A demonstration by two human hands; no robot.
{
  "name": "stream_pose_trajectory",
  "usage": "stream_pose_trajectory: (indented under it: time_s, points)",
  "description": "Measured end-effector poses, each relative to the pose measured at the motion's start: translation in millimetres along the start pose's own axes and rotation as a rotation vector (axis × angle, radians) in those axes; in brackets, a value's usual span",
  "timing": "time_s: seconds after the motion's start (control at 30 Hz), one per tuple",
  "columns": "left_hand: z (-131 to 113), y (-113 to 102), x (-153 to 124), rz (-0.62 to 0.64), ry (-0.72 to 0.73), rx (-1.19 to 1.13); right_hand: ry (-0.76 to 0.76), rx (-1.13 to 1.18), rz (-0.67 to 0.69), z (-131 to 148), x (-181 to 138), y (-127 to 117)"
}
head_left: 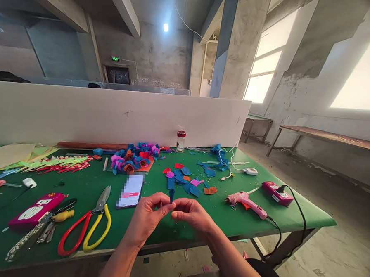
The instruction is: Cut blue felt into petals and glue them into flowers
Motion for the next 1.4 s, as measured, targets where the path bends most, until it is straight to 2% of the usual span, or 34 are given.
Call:
stream_pose_trajectory:
  time_s: [0.07, 0.17, 0.27, 0.37, 0.43, 0.53, 0.67, 0.8, 0.97, 1.13, 1.3, 1.4]
  points:
    - [-0.4, -14.6, -2.8, -0.113, -0.021, 0.060, -0.053, -0.054, -0.054, 12.8, 0.3, -6.3]
    - [-7.6, -31.2, -9.6, -0.247, -0.029, 0.134, -0.213, -0.181, -0.183, 46.3, -5.3, -16.6]
    - [-18.4, -25.9, -17.2, -0.266, -0.003, 0.129, -0.364, -0.272, -0.223, 78.9, -18.8, -12.2]
    - [-29.6, -11.0, -30.1, -0.286, 0.047, 0.140, -0.436, -0.279, -0.286, 94.2, -41.8, -9.3]
    - [-35.6, -1.1, -42.0, -0.316, 0.087, 0.159, -0.470, -0.250, -0.334, 94.3, -62.5, -9.1]
    - [-36.4, 14.7, -60.2, -0.325, 0.108, 0.162, -0.467, -0.238, -0.350, 80.4, -92.7, -3.8]
    - [-32.5, 35.7, -80.5, -0.262, 0.089, 0.103, -0.544, -0.422, -0.365, 73.2, -129.0, 16.5]
    - [-43.7, 47.3, -98.9, -0.237, 0.131, 0.061, -0.619, -0.585, -0.447, 80.4, -155.6, 37.4]
    - [-57.0, 56.2, -117.7, -0.223, 0.138, 0.096, -0.622, -0.596, -0.501, 83.1, -177.1, 47.2]
    - [-70.8, 59.4, -133.2, -0.228, 0.160, 0.071, -0.624, -0.570, -0.482, 84.2, -193.5, 52.6]
    - [-80.1, 63.5, -139.6, -0.206, 0.152, 0.057, -0.593, -0.508, -0.447, 84.8, -201.0, 52.1]
    - [-75.4, 69.9, -137.3, -0.167, 0.117, 0.001, -0.570, -0.505, -0.444, 83.7, -202.6, 48.2]
Point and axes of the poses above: each hand's wrist, its own x-axis towards the middle knuckle, its own y-axis out of the palm, z = x × y, the point moved 10 cm from there along x, towards the middle knuckle, and after that the axes turned 15 degrees about x, right-handed, at the moved point
